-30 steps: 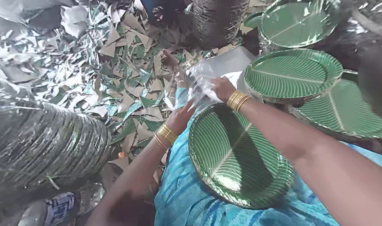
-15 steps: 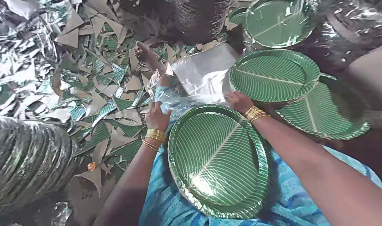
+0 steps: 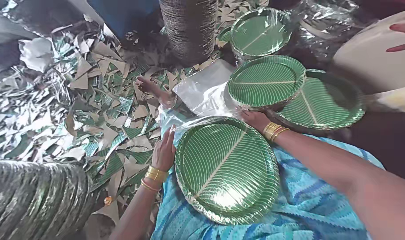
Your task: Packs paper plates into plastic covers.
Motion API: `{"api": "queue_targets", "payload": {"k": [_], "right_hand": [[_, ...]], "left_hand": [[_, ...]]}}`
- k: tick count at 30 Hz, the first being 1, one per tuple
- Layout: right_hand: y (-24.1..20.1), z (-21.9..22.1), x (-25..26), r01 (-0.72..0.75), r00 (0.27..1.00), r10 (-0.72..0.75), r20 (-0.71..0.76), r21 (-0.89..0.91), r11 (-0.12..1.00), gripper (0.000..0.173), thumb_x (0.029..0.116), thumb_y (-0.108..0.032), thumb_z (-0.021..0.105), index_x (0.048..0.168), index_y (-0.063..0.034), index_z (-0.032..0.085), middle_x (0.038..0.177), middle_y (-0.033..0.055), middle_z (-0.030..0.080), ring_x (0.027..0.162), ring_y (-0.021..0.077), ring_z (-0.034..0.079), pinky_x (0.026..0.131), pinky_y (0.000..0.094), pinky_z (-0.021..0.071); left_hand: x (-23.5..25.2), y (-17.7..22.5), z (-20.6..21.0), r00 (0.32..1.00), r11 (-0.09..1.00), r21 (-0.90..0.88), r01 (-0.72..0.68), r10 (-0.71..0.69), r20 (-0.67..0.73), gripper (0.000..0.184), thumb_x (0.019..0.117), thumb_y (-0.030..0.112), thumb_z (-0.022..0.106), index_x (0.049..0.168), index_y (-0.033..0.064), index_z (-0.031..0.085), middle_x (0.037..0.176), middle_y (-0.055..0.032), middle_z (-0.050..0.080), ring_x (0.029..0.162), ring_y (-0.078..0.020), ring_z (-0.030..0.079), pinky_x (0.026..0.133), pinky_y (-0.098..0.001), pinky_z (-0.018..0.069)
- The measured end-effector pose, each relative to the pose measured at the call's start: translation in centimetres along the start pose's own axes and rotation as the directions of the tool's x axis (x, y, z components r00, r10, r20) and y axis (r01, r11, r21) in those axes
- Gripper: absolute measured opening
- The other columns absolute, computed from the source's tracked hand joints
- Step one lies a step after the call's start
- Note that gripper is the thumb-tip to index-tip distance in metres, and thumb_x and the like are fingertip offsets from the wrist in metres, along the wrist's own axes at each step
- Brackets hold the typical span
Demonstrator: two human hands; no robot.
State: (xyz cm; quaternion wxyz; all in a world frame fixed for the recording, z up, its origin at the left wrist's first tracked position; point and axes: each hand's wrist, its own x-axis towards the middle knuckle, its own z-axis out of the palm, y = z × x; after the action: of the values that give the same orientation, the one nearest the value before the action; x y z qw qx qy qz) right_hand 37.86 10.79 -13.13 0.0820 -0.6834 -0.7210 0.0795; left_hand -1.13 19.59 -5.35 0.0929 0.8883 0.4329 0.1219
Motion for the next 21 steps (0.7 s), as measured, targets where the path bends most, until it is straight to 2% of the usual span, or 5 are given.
{"api": "queue_targets", "payload": {"k": [5, 9, 15, 18, 21], "right_hand": [[0.2, -2.4, -4.3, 0.15, 0.976, -0.157, 0.15, 0.056, 0.987, 0.03, 0.0999, 0.005, 0.048, 0.125, 0.0089, 0.064, 0.124, 0.027, 0.068, 0.109, 0.0468, 0.069, 0.093, 0.0612, 0.053], [-0.2, -3.9, -7.6, 0.212, 0.971, -0.213, 0.11, 0.022, 0.977, 0.018, 0.0927, 0.007, 0.055, 0.107, 0.0105, 0.066, 0.106, 0.0292, 0.07, 0.092, 0.0494, 0.07, 0.077, 0.0641, 0.0547], [-2.7, -7.8, -10.9, -0.034, 0.906, 0.015, 0.424, 0.037, 0.999, 0.02, 0.0965, 0.006, 0.053, 0.111, 0.0122, 0.064, 0.109, 0.0323, 0.067, 0.102, 0.0521, 0.066, 0.084, 0.0668, 0.05], [-3.3, -8.4, -12.8, -0.111, 0.851, 0.089, 0.518, 0.011, 0.994, 0.022, 0.0968, 0.005, 0.054, 0.116, 0.0112, 0.061, 0.107, 0.0324, 0.066, 0.101, 0.0518, 0.065, 0.084, 0.0664, 0.0497], [-3.0, -7.8, -13.9, -0.14, 0.852, 0.118, 0.51, 0.004, 0.99, 0.026, 0.0971, 0.004, 0.053, 0.122, 0.0112, 0.059, 0.108, 0.0326, 0.066, 0.104, 0.0513, 0.065, 0.086, 0.0657, 0.0503]], "left_hand": [[-5.9, -0.4, 2.1, 0.967, 0.976, -0.093, -0.195, 0.175, -0.186, 0.037, 0.0923, -0.001, 0.053, 0.125, -0.0045, 0.069, 0.128, -0.0261, 0.068, 0.11, -0.0456, 0.07, 0.092, -0.0613, 0.0557], [-9.3, 0.9, 3.8, 0.921, 0.938, -0.27, -0.218, 0.106, -0.376, 0.03, 0.0998, 0.011, 0.054, 0.118, -0.0033, 0.073, 0.124, -0.0261, 0.068, 0.116, -0.0294, 0.068, 0.101, -0.0367, 0.0545], [-11.5, 2.1, 4.9, 0.897, 0.882, -0.363, -0.3, 0.131, -0.423, 0.031, 0.1062, 0.023, 0.044, 0.121, 0.0049, 0.064, 0.138, -0.0229, 0.054, 0.138, -0.0169, 0.047, 0.114, -0.0232, 0.0364], [-12.5, 4.0, 4.3, 0.961, 0.665, -0.745, -0.047, -0.173, -0.216, 0.045, 0.1071, 0.021, 0.036, 0.126, -0.0164, 0.053, 0.138, -0.024, 0.056, 0.129, -0.0094, 0.053, 0.104, -0.0237, 0.0455], [-10.6, 6.2, 3.3, 0.88, 0.502, -0.808, 0.309, -0.472, 0.043, 0.05, 0.104, 0.025, 0.027, 0.137, -0.0077, 0.046, 0.102, -0.0056, 0.067, 0.086, -0.0009, 0.066, 0.078, -0.0239, 0.0565]]}}
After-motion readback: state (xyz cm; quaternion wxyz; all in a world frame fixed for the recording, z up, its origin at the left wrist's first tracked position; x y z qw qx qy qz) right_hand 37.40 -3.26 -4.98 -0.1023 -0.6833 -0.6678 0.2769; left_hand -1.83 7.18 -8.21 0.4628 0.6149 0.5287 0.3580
